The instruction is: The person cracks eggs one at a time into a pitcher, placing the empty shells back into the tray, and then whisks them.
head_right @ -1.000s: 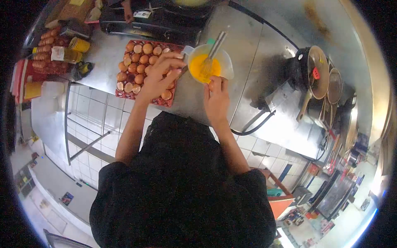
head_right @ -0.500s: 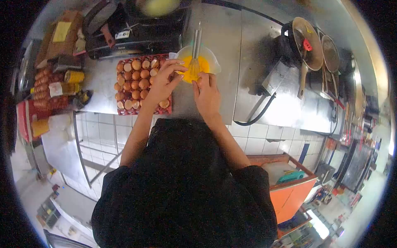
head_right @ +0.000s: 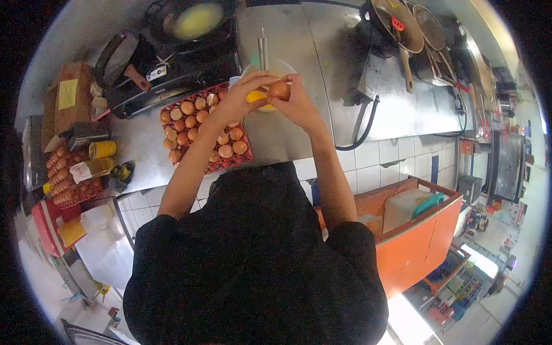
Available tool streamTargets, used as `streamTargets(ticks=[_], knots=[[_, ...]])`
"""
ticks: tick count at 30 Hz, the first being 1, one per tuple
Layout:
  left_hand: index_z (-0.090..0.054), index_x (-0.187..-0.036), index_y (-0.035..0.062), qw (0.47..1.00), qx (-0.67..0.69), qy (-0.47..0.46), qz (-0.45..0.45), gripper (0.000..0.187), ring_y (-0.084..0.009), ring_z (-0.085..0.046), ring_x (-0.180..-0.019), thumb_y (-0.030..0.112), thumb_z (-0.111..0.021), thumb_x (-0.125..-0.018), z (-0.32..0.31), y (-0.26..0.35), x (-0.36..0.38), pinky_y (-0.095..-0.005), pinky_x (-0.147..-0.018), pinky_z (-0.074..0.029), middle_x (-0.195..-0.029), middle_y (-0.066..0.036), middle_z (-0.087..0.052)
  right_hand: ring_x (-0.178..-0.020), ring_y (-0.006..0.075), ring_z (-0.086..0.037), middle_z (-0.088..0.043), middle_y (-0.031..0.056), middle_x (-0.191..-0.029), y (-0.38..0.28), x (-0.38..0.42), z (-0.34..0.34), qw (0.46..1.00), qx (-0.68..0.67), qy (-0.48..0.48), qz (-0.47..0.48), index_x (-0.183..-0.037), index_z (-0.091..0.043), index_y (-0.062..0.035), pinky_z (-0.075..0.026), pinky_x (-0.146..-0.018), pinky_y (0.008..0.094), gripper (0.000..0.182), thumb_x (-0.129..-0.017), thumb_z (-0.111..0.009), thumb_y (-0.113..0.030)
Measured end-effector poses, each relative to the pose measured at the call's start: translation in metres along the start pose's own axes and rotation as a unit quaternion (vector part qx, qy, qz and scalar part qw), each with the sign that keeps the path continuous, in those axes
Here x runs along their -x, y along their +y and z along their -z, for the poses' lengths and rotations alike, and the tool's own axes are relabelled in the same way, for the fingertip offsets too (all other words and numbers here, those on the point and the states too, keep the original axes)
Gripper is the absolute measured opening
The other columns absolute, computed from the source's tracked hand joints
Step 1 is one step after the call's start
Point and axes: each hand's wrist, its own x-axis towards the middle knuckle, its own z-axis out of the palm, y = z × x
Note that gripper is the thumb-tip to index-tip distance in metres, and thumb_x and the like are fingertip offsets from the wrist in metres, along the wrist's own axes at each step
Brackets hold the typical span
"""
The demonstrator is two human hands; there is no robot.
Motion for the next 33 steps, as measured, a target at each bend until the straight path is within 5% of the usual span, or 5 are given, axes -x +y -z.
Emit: streamTargets(ticks=[6,18,21,27,33], knots=[[-0.066,-0.124,0.009,0.994,-0.073,0.055,-0.052,0.046,-0.0272,-0.061,-0.12,0.006,-0.078,-0.079,-0.006,-0.019,-0.006,-0.0372,-0.102,-0.05,-0.135,-0.01,-0.059,-0.07,0.0105,-0.057,-0.061,0.0092,-0.094,0.003,-0.023,0.019,0.957,-0.173,-0.178,-0.151,-0.129,-0.047,-0.0017,-0.045,-0.06,0.0251,0.039,-0.096,-0.065,-0.012],[-0.069,-0.113,0.0057,0.98,-0.091,0.166,0.059,0.044,-0.0266,-0.065,-0.114,0.003,-0.08,-0.07,-0.039,-0.017,-0.011,-0.0365,-0.094,-0.058,-0.13,-0.01,-0.059,-0.083,0.0169,-0.066,-0.066,0.0081,-0.096,0.022,-0.065,0.034,0.948,-0.009,-0.318,-0.03,-0.115,-0.059,0.0024,-0.055,-0.075,0.0318,0.026,-0.095,-0.056,-0.014],[-0.069,-0.112,0.0049,0.973,-0.094,0.189,0.088,0.043,-0.0261,-0.065,-0.114,0.004,-0.08,-0.07,-0.041,-0.017,-0.013,-0.0352,-0.094,-0.059,-0.129,-0.011,-0.059,-0.093,0.0256,-0.067,-0.068,0.0135,-0.1,0.044,-0.073,0.02,0.966,0.026,-0.251,0.064,-0.115,-0.058,0.0037,-0.053,-0.087,0.0382,0.028,-0.094,-0.052,-0.014],[-0.069,-0.11,0.0044,0.965,-0.088,0.208,0.133,0.04,-0.0253,-0.064,-0.115,0.002,-0.079,-0.071,-0.033,-0.014,-0.018,-0.034,-0.098,-0.057,-0.131,-0.012,-0.056,-0.114,0.0383,-0.061,-0.064,0.0243,-0.117,0.043,-0.089,0.02,0.956,0.053,-0.286,0.021,-0.122,-0.056,0.005,-0.048,-0.097,0.0422,0.035,-0.09,-0.049,-0.01],[-0.068,-0.111,0.0079,0.977,-0.015,0.185,0.105,0.037,-0.0256,-0.061,-0.12,0.0,-0.076,-0.076,-0.023,-0.029,-0.015,-0.0334,-0.1,-0.055,-0.13,-0.011,-0.057,-0.121,0.0423,-0.055,-0.058,0.0263,-0.128,0.028,-0.08,0.031,0.94,0.158,-0.229,0.195,-0.134,-0.05,0.0031,-0.045,-0.103,0.0449,0.05,-0.084,-0.049,-0.001]])
